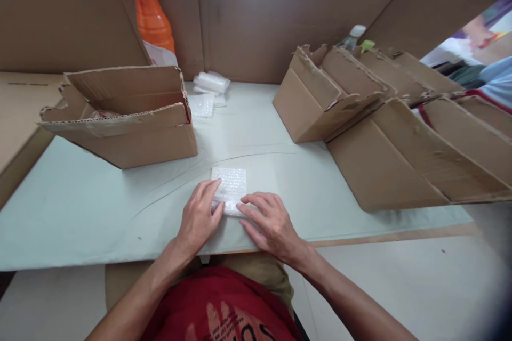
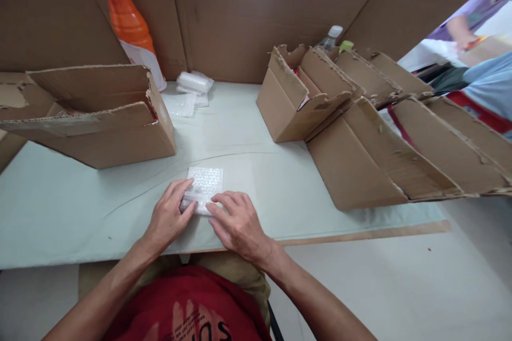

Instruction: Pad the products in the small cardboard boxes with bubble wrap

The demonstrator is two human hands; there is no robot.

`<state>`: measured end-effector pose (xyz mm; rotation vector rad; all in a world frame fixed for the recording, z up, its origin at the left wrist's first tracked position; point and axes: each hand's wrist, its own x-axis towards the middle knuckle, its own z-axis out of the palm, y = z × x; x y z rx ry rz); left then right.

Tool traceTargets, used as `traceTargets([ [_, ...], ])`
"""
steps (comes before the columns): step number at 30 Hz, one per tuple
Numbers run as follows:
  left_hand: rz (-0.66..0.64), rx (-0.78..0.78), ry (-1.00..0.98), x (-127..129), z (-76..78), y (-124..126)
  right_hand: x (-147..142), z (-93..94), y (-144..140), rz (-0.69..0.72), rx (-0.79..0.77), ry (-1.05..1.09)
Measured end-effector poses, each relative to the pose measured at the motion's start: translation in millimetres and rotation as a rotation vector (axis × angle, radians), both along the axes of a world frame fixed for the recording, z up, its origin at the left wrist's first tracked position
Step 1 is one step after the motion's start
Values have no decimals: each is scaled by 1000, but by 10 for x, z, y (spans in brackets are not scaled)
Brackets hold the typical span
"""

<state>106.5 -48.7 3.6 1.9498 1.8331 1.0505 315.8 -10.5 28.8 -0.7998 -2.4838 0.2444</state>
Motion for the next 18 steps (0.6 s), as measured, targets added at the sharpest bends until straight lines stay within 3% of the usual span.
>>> traceTargets([
  [3,-14,99,63,-5,-14,-25,-65,-58,47,89,-5,-134],
  [5,-86,109,37,-41,13,-100,-88,-99,81,88,-53,-111],
  [8,-167,26,-39,-113,84,-256,-73,-100,77,73,-248,7],
  [12,-126,-92,-91,-154,138,-358,-34,1,4,92,-503,-18],
  [14,-82,-116,-90,-146,132,-324,-34,55,-33,50,-445,-36],
  [18,-9,-125,-28,-117,89,-183,-65,108,-89,-26,-111,-67],
])
